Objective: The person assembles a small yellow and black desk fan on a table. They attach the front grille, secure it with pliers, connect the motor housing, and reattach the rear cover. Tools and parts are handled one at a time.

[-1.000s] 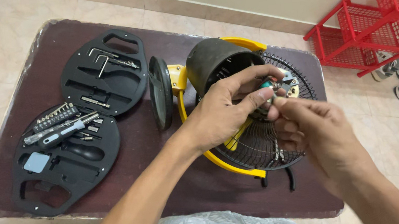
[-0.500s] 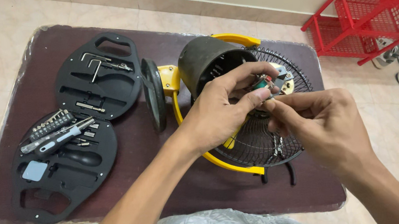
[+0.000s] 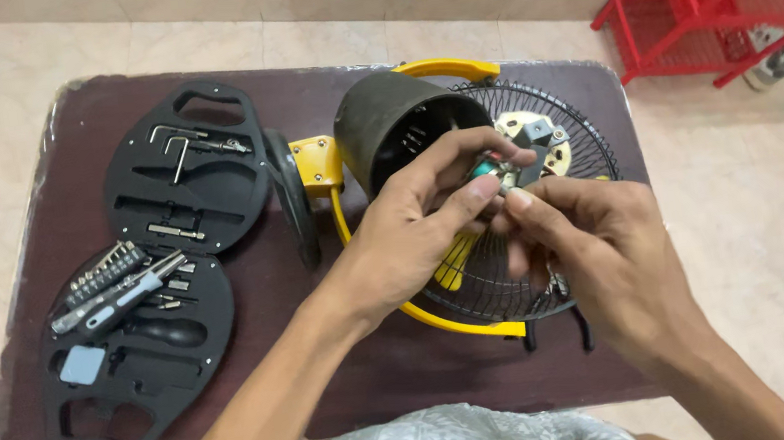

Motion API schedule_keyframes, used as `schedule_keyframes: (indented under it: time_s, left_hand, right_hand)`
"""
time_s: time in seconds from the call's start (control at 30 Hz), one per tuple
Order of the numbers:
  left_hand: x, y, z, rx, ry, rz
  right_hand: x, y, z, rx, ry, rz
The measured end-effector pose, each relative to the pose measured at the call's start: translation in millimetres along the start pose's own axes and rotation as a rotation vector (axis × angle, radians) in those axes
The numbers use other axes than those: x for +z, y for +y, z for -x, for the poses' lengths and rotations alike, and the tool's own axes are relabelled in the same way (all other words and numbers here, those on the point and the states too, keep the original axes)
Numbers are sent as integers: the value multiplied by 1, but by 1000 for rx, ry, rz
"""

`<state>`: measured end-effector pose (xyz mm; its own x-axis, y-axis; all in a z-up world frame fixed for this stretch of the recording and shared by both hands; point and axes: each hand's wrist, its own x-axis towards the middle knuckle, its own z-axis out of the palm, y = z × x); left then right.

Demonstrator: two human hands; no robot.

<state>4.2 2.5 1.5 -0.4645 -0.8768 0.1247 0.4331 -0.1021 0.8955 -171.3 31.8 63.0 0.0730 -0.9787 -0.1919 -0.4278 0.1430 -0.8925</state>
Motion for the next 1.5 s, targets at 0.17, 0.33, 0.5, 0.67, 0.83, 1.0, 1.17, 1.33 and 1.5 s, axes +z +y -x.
schedule_keyframes:
  time_s: [0.17, 0.33, 0.5, 0.67, 0.83, 1.0, 1.17, 1.33, 1.5]
  left_hand:
    - [1, 9, 6, -98, 15, -62]
    - [3, 19, 4, -124, -9, -135]
    - [4, 27, 3, -223, 110, -67]
    - [15, 32, -5, -285, 351, -1]
    - [32, 29, -12, -286, 528, -140]
    - [44, 20, -11, -270, 692, -347]
    - [53, 16, -7, -266, 742, -382]
    - [65, 10, -4, -275, 755, -431]
    - [72, 5, -1, -315, 778, -388]
  right_hand:
    - [9, 19, 2, 369, -63, -727]
    - [15, 28, 3, 578, -304, -1642]
    - [23, 21, 5, 520, -348, -1565]
    - [10, 28, 13, 483, -437, -739]
    - [-34, 89, 22, 392, -437, -194]
    - [-104, 174, 18, 514, -231, 20]
    - [-111, 235, -6, 47, 18, 274]
    - [-69, 256, -29, -125, 115, 513]
    - [-40, 250, -26, -136, 333, 448]
